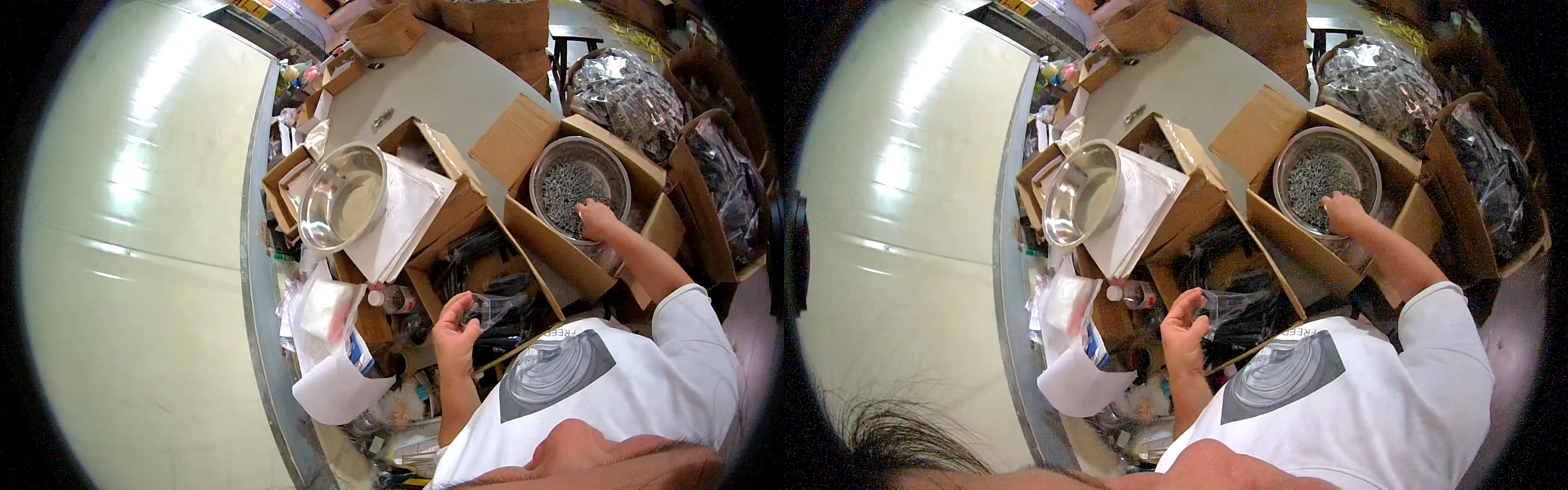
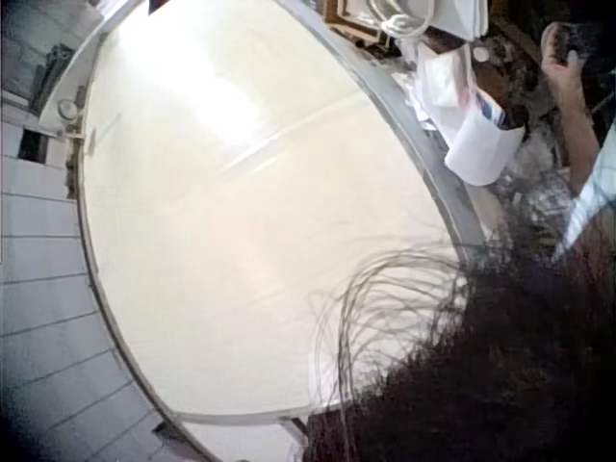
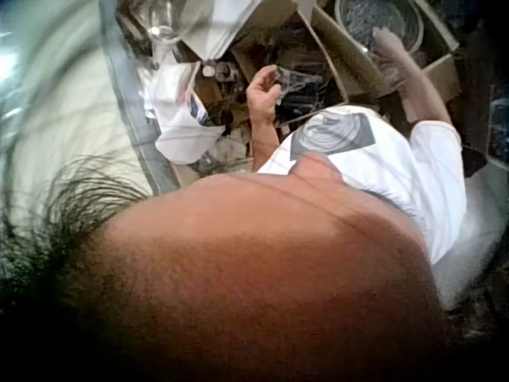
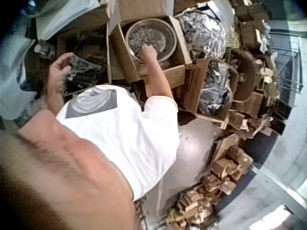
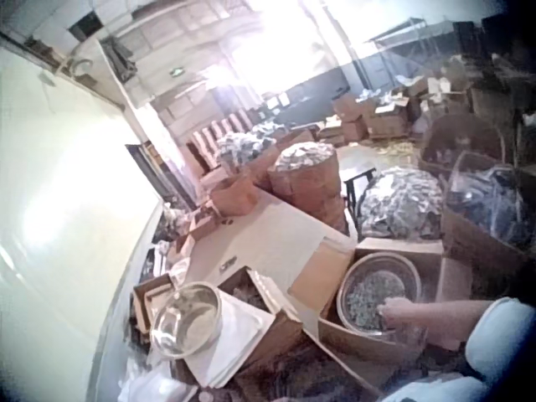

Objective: The person picks up metal parts from a box and puts them into a small plastic bag.

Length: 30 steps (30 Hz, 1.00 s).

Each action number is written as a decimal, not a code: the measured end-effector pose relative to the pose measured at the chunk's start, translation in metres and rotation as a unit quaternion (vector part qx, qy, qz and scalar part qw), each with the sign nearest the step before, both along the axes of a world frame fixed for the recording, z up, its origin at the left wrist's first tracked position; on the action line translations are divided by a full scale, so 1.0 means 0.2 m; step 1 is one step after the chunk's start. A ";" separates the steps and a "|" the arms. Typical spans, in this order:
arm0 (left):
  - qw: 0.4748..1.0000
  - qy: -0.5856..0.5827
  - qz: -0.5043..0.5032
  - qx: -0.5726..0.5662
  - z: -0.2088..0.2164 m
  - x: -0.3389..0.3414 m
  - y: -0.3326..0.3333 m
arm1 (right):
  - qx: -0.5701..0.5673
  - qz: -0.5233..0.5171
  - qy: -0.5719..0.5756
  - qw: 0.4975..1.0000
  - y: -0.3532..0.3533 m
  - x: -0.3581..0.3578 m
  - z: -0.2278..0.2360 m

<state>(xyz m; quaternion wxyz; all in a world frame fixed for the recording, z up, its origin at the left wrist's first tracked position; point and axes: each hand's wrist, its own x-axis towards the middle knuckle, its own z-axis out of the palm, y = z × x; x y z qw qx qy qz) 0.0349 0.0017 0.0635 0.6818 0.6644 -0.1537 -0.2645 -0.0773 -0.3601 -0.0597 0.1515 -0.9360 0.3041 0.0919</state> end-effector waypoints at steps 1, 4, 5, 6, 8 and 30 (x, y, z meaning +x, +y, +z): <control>1.000 -0.004 -0.003 0.007 0.02 -0.01 -0.04 | 0.010 0.003 0.000 1.000 -0.03 0.01 -0.06; 1.000 -0.018 -0.018 0.018 0.09 -0.02 -0.14 | 0.055 0.002 -0.022 0.998 -0.18 0.03 -0.16; 0.999 -0.022 -0.029 0.016 0.12 -0.02 -0.17 | 0.082 -0.007 -0.045 0.996 -0.24 0.03 -0.18; 0.999 -0.022 -0.033 0.012 0.13 -0.03 -0.19 | 0.107 -0.011 -0.063 0.992 -0.27 0.03 -0.16; 0.998 -0.035 -0.044 0.006 0.15 -0.04 -0.25 | 0.405 -0.156 -0.169 0.885 -0.32 0.01 -0.11; 0.968 -0.129 -0.178 0.118 -0.01 -0.26 -0.82 | 0.867 -0.089 -0.327 0.365 0.03 -0.15 0.58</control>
